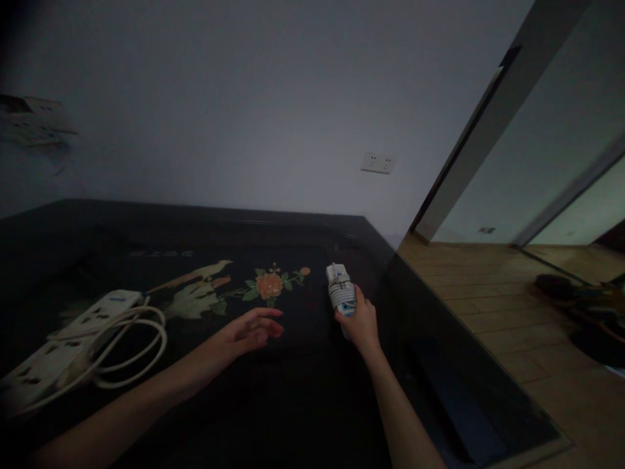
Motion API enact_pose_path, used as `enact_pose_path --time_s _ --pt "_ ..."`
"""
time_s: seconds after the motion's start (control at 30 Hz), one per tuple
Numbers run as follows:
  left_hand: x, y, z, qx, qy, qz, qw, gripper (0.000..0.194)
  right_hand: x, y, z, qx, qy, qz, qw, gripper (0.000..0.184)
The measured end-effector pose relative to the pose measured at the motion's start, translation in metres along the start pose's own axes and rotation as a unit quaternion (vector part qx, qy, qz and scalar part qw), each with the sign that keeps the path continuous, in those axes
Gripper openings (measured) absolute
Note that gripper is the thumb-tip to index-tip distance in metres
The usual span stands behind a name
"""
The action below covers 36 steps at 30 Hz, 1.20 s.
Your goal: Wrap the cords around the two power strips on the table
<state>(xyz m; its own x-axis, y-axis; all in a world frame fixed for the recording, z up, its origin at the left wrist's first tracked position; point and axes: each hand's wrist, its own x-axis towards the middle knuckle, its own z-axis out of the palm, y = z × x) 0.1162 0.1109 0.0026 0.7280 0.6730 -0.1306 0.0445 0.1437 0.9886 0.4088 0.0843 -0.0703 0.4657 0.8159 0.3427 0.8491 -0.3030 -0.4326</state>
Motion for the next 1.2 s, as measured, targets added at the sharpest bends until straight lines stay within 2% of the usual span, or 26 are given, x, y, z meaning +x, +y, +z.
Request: enact_pose_path --time_s 0.2,0.37,0.57,0.7,0.93,1.2 --pt "0.0 0.005 0.001 -0.002 -0.013 -0.02 1.0 0.027 0.0 0.002 0.003 -0.046 0.011 0.001 0.999 0.071" --pt "0.0 0.003 0.002 0.003 -0.023 -0.027 0.999 0.024 0.001 0.004 0.001 -0.035 -0.016 -0.012 0.999 0.072" --pt "0.0 0.004 -0.005 0.01 -0.041 -0.026 0.999 0.024 0.005 0.006 -0.007 0.008 -0.079 0.013 0.997 0.091" --pt "-0.001 0.009 -0.009 0.014 -0.031 -0.027 0.999 0.024 0.006 0.01 -0.013 0.033 -0.073 0.0 0.997 0.099" --pt "-0.004 0.017 -0.007 0.025 -0.021 -0.039 0.999 0.023 0.003 0.008 -0.019 0.056 -0.069 -0.011 0.996 0.087" --pt "-0.003 0.012 -0.007 0.015 -0.031 -0.033 0.999 0.023 0.004 0.001 -0.028 0.086 0.001 -0.004 0.996 0.069"
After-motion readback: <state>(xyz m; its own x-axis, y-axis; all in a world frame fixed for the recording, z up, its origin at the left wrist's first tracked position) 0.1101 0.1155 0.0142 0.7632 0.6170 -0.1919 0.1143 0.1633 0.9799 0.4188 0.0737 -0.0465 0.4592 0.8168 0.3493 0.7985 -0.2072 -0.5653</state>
